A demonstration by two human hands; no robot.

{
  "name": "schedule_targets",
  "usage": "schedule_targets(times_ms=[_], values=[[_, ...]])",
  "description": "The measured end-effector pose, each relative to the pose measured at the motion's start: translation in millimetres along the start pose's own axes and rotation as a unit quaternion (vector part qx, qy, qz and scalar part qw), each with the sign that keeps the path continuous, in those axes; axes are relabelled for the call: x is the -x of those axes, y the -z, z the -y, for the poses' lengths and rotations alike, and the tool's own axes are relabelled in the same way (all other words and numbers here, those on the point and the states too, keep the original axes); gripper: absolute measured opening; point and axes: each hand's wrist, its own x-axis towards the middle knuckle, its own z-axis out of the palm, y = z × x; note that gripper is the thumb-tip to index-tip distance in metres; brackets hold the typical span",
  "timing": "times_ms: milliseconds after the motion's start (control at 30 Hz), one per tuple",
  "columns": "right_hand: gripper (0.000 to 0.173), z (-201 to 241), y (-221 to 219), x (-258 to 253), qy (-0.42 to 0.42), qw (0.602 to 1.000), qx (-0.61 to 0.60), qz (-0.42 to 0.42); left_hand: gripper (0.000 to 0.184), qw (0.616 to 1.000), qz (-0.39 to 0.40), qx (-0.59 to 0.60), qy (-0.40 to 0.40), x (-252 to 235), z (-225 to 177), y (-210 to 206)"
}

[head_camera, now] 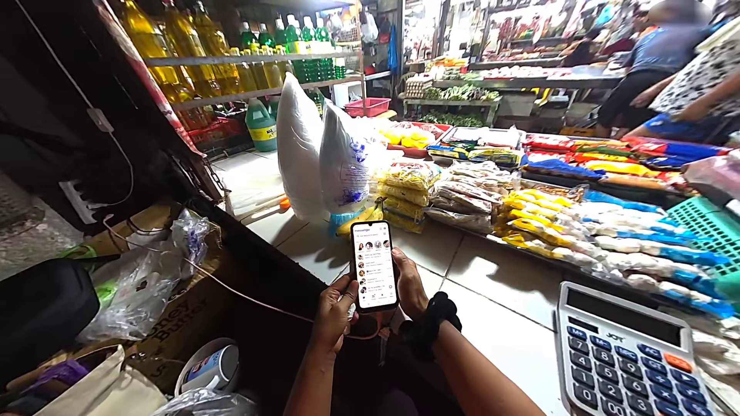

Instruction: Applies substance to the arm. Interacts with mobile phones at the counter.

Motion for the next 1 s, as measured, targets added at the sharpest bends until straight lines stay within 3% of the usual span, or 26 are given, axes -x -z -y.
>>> schedule_targets(times_ms=[233,500,667,1000], values=[[0.049,1.4,2.2,0.0,-0.004,1.000,-0.019,-0.006,0.025,1.000,-0.009,0.002,0.002,0.0,0.3,-3.7],[0.050,0.3,-1.9,1.0,-0.026,0.999,0.003,0.044,0.025,0.997,-0.055,0.003,-0.061,3.5,1.2,-2.4],[0.056,-4.6,0.6,-0.4,0.043,0.991,0.078,0.101,0.023,0.996,-0.031,0.027,-0.073,-1.6,2.1,0.8],[0.051,2.4,-2.0,0.4,0.029,0.989,0.022,0.142,0.025,0.994,-0.081,0.015,-0.068,1.1,-5.2,-3.6]])
